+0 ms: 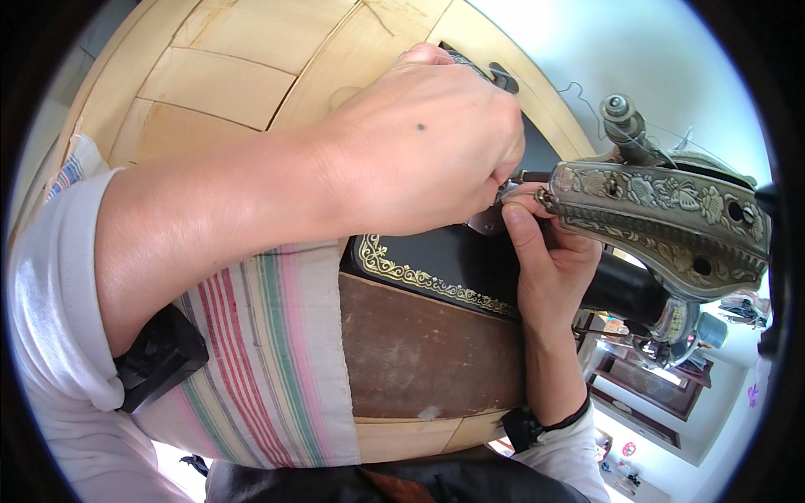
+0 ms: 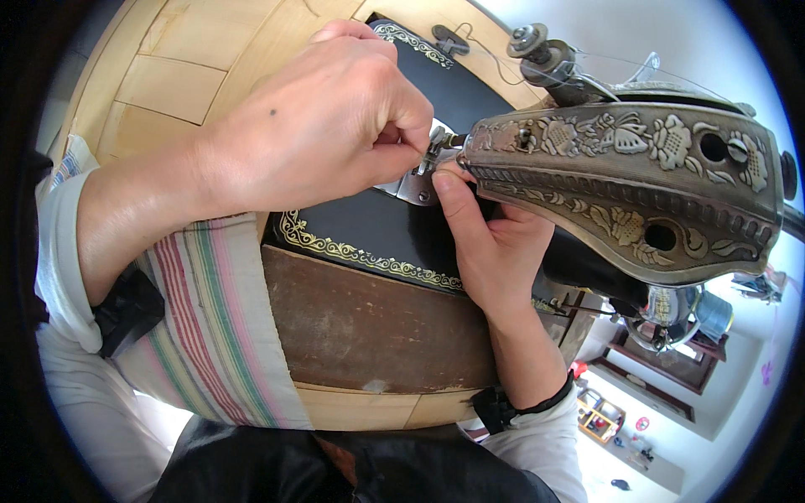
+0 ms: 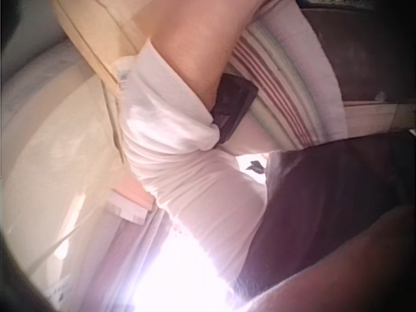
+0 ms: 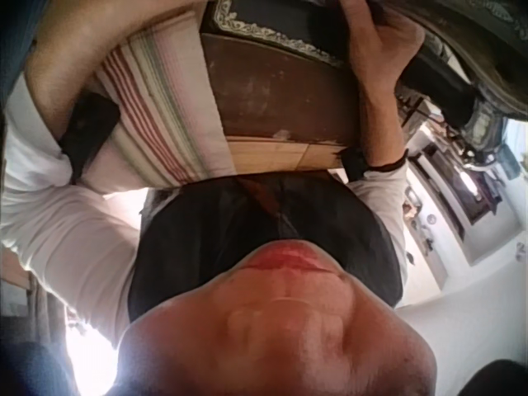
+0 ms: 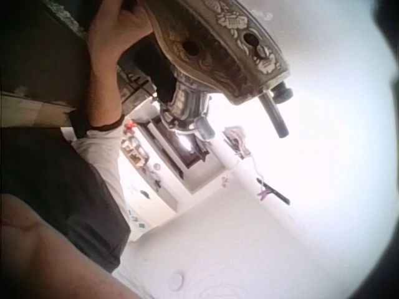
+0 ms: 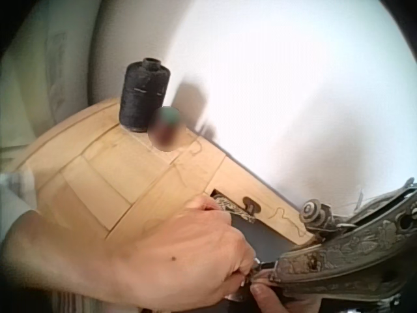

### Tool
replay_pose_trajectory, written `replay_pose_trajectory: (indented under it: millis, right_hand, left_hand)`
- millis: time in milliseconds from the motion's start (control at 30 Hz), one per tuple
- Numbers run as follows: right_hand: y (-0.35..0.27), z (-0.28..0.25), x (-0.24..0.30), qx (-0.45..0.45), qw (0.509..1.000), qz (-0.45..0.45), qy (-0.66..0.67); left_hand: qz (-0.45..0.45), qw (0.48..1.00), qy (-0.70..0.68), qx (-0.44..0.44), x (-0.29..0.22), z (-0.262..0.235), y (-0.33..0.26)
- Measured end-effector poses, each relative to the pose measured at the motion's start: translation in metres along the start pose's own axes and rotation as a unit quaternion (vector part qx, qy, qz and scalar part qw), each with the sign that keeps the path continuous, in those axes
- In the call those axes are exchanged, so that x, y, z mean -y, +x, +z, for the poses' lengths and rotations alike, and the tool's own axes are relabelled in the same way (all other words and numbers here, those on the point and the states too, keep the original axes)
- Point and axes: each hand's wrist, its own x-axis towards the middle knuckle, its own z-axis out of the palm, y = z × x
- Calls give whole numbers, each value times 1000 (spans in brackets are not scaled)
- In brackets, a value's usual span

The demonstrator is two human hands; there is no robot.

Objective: The person threads a vintage sewing machine, then folds and aligns a striped fabric piece before sewing a straight seam along its edge. The person guides the fabric under the needle and completes the seam.

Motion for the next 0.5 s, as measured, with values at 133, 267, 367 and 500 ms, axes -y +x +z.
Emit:
replay_pose_trajectory:
  millis: [133,267,367,500]
  right_hand:
    - [-4,-3,1,-2,1000,6,31]
    - [-7,-8,4,36,999,-26,-10]
    - [-14,-9,7,60,996,-58,-42]
    - [-23,-7,6,63,994,-82,-37]
  left_hand:
    - [-25,998,-33,44,-3,-16,-1]
    - [-77,993,10,83,-8,-19,2]
    - [-77,992,9,97,-9,-13,4]
    - [-70,995,5,75,-5,-7,2]
